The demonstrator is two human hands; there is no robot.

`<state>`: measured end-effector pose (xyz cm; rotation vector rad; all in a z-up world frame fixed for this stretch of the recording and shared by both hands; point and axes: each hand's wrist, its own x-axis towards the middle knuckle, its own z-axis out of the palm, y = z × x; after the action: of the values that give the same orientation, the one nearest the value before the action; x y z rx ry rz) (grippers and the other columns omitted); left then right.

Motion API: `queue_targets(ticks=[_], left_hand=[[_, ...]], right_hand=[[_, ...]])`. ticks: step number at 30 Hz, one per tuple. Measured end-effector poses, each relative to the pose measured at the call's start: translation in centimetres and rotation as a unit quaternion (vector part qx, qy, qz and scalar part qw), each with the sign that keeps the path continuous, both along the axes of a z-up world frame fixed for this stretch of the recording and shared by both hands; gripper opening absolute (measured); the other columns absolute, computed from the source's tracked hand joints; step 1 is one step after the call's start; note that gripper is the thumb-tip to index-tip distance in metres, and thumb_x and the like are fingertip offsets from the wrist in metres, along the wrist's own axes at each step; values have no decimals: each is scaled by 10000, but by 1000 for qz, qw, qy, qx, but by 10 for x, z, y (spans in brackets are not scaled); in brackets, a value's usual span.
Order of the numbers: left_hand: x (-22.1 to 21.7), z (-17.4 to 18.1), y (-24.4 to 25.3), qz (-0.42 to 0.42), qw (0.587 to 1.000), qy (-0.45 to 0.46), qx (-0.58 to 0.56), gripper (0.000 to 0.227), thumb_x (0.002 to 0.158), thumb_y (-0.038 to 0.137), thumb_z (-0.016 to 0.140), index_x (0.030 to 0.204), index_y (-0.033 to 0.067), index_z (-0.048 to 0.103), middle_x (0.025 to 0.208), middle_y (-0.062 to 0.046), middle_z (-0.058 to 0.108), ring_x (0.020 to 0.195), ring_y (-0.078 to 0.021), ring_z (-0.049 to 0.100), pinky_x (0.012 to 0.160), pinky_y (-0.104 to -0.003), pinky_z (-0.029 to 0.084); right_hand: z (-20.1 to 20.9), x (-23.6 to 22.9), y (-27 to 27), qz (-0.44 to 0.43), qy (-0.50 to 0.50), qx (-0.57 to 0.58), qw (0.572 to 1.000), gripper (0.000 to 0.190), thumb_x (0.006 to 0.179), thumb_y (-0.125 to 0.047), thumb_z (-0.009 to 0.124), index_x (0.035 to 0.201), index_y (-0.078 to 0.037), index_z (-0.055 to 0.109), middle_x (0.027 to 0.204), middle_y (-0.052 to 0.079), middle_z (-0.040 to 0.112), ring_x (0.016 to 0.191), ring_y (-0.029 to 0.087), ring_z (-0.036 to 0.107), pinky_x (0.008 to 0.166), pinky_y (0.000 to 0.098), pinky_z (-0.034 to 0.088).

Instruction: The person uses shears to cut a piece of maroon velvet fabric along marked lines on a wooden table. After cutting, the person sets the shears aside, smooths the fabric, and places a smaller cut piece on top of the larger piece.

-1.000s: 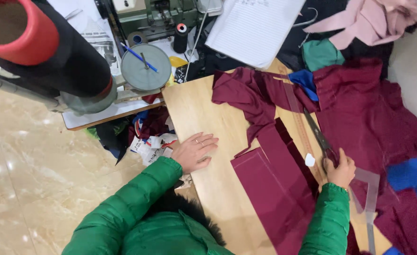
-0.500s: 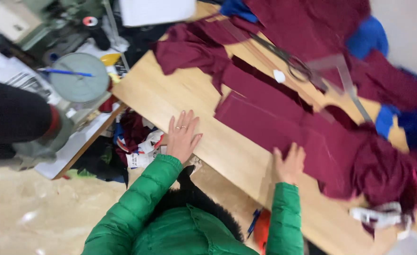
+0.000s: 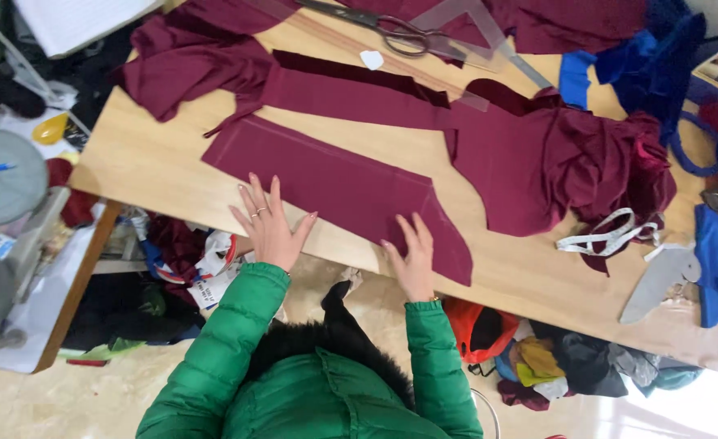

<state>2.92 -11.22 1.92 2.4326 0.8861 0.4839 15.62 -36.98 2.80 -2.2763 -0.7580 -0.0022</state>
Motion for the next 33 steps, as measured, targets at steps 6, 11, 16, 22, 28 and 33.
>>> queue_targets(ticks=[6, 11, 16, 22, 28, 33], left_hand=[[47, 11, -32, 10, 996, 6, 92, 1150, 680, 483, 874, 1612, 52, 357, 1450, -265, 524, 1443, -435, 429, 1161, -754, 10], [85, -49, -55, 13, 981, 39, 188, 796, 675, 486, 824, 1359, 159, 581, 1036, -66, 632, 1112, -292, 603, 1128, -579, 324], [105, -58, -83, 17, 983, 46, 177, 402, 600, 492, 795, 924, 317, 633, 786, 86, 626, 924, -190, 652, 966, -438, 456], [127, 13, -78, -12, 994, 87, -65, 279, 710, 428, 748, 864, 246, 602, 868, 23, 681, 942, -239, 703, 829, -438, 518], [195, 78, -41, -79, 974, 58, -204, 245, 755, 403, 756, 874, 203, 678, 916, -57, 776, 887, -363, 748, 808, -520, 535], [325, 66, 21, -146, 966, -114, -179, 259, 745, 325, 831, 831, 138, 673, 757, -93, 704, 789, -307, 728, 708, -440, 530]], right_hand=[[-5, 47, -84, -128, -10, -167, 978, 746, 871, -433, 792, 1533, -234, 511, 1442, 172, 509, 1330, 390, 490, 1174, 570, 310], [-6, 82, -102, -70, 34, -129, 989, 567, 813, -405, 841, 1300, -170, 672, 1137, 97, 680, 1041, 304, 655, 933, 469, 507], [-14, 114, -117, -41, 138, -45, 989, 185, 830, -316, 852, 965, -215, 775, 938, -47, 765, 831, 138, 728, 761, 283, 564], [5, 166, -146, 3, 296, 108, 949, 172, 919, -91, 748, 1081, -97, 690, 978, 95, 802, 932, 123, 676, 901, 329, 545], [12, 236, -184, -4, 320, 188, 929, 442, 836, 32, 791, 1229, -53, 607, 1169, 67, 684, 1032, 161, 686, 933, 333, 563], [47, 327, -170, -26, 290, 217, 932, 456, 897, -25, 760, 1313, -71, 579, 928, -31, 563, 858, 94, 612, 804, 221, 549]])
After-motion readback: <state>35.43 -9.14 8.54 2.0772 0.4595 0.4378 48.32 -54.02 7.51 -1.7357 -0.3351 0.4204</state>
